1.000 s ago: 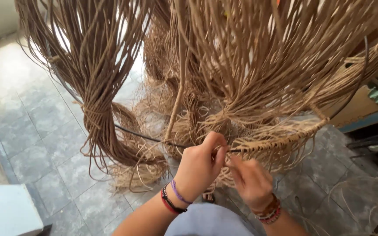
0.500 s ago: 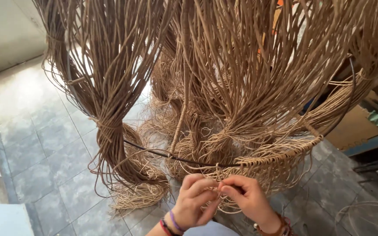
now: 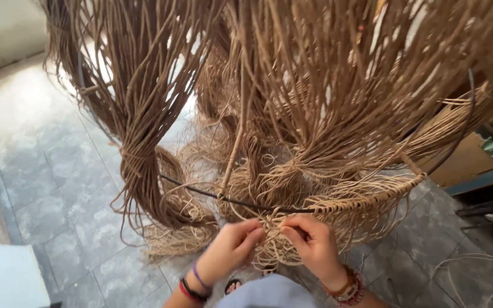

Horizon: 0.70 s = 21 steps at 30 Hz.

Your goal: Weaving and tying natural fiber bundles onto a circular frame to create a decorative item

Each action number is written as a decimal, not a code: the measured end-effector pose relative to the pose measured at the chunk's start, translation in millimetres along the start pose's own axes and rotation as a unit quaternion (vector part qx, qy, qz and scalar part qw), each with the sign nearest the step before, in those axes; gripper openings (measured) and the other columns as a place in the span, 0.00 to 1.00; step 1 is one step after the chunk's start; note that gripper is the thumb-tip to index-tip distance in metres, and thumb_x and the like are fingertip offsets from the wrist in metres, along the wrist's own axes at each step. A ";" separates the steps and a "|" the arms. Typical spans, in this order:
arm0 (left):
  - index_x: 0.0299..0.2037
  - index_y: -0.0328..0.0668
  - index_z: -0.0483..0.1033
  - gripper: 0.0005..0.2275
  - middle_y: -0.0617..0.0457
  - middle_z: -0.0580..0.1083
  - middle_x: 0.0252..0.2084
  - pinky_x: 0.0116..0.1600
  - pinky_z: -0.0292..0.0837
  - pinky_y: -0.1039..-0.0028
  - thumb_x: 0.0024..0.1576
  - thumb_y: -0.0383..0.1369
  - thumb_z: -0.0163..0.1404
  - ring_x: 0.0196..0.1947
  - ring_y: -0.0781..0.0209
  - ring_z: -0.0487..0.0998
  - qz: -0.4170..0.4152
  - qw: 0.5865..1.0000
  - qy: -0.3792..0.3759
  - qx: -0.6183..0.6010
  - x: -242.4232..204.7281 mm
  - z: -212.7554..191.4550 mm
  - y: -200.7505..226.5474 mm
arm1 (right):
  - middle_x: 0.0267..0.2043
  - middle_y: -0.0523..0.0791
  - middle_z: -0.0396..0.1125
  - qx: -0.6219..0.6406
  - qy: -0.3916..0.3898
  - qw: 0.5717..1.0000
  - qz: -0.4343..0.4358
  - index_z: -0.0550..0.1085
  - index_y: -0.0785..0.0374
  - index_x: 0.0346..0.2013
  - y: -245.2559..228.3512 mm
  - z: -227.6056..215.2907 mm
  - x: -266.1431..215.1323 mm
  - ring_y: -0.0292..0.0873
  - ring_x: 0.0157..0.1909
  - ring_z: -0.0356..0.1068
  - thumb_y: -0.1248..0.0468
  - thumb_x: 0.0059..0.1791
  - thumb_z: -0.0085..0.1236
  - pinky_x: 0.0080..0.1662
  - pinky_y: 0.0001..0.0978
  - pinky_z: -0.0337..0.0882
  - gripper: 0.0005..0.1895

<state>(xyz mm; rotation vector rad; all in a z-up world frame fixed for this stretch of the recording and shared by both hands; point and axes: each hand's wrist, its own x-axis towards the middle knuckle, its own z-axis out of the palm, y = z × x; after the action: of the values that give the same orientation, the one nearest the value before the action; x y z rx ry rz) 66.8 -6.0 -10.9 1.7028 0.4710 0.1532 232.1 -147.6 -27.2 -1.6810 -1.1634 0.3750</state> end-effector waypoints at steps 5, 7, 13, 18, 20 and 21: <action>0.40 0.43 0.70 0.05 0.61 0.73 0.20 0.30 0.69 0.78 0.60 0.29 0.54 0.18 0.71 0.73 0.091 0.992 -0.067 0.054 25.3 -5.1 -26.3 | 0.36 0.43 0.74 -0.019 -0.042 0.999 -0.018 0.79 0.61 0.37 10.5 -7.0 -1.0 0.38 0.35 0.72 0.58 0.52 0.57 0.38 0.30 0.70 0.09; 0.28 0.44 0.74 0.09 0.61 0.70 0.20 0.30 0.68 0.79 0.62 0.30 0.52 0.18 0.73 0.71 0.119 0.987 -0.083 0.062 27.5 5.1 -32.5 | 0.40 0.45 0.74 -0.023 -0.052 0.998 -0.029 0.78 0.62 0.40 11.0 -6.4 -5.3 0.42 0.42 0.75 0.59 0.53 0.56 0.45 0.32 0.74 0.10; 0.31 0.54 0.86 0.12 0.63 0.75 0.16 0.36 0.73 0.83 0.62 0.45 0.53 0.18 0.76 0.77 -0.090 0.977 -0.141 0.135 36.9 11.9 -64.0 | 0.36 0.46 0.71 -0.038 -0.094 0.992 -0.073 0.77 0.65 0.41 -1.2 7.0 -6.6 0.43 0.38 0.73 0.63 0.54 0.52 0.41 0.32 0.72 0.09; 0.44 0.44 0.77 0.07 0.50 0.76 0.45 0.55 0.65 0.58 0.64 0.34 0.47 0.46 0.51 0.71 0.297 0.945 -0.039 0.131 41.6 10.7 -29.2 | 0.35 0.44 0.70 -0.039 -0.112 0.992 -0.049 0.75 0.62 0.41 6.1 -1.9 -13.4 0.42 0.35 0.71 0.60 0.55 0.48 0.38 0.33 0.69 0.10; 0.40 0.45 0.78 0.09 0.51 0.73 0.42 0.54 0.64 0.61 0.65 0.36 0.45 0.44 0.52 0.70 0.310 0.938 -0.072 0.137 40.9 4.7 -38.7 | 0.36 0.44 0.71 -0.054 -0.112 0.991 -0.053 0.75 0.62 0.42 8.6 -3.2 -14.5 0.42 0.35 0.73 0.60 0.56 0.48 0.38 0.33 0.72 0.10; 0.37 0.46 0.78 0.12 0.52 0.70 0.40 0.53 0.62 0.64 0.67 0.39 0.44 0.42 0.52 0.69 0.323 0.930 -0.103 0.145 40.7 1.4 -43.3 | 0.37 0.44 0.73 -0.069 -0.113 0.990 -0.058 0.74 0.63 0.43 9.5 -3.9 -14.8 0.41 0.36 0.75 0.61 0.56 0.47 0.38 0.32 0.74 0.11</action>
<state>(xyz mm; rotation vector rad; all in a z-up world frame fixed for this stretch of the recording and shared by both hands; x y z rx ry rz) 94.6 13.7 -59.6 2.0899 -0.2550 0.3892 232.6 -162.3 -37.7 -1.7120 -1.4768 0.4273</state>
